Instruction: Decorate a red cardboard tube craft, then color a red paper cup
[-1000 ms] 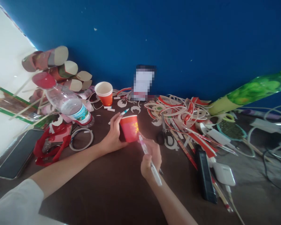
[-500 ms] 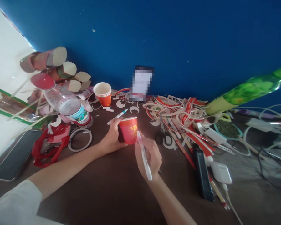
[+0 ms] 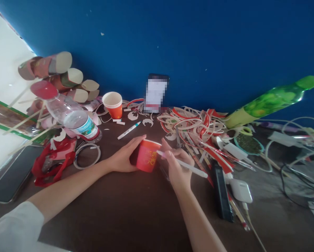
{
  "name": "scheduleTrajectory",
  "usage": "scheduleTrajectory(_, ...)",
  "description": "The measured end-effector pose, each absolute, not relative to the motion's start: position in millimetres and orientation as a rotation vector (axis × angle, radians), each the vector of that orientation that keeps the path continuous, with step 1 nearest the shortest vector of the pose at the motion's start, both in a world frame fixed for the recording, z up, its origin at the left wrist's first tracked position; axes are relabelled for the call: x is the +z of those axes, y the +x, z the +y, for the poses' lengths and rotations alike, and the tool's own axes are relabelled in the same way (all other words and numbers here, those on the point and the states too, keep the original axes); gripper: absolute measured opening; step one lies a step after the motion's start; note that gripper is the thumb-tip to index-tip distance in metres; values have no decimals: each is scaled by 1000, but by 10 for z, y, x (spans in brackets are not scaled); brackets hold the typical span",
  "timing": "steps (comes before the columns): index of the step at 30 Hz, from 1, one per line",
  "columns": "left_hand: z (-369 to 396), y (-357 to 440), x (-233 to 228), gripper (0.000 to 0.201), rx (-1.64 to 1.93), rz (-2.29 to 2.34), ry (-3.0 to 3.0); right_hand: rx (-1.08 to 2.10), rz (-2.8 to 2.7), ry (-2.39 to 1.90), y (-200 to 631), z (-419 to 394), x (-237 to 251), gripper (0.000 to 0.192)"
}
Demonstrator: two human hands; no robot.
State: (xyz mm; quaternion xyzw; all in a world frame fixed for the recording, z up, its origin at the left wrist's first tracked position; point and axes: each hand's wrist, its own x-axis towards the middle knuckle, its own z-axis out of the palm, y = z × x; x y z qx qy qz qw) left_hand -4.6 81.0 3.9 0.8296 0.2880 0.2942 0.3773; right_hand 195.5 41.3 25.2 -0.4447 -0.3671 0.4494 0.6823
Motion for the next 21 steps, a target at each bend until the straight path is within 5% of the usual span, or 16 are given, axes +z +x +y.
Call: scheduleTrajectory(21, 796, -54, 58, 110, 747, 723, 2098, 900, -974, -1147, 1988, 367, 118, 35)
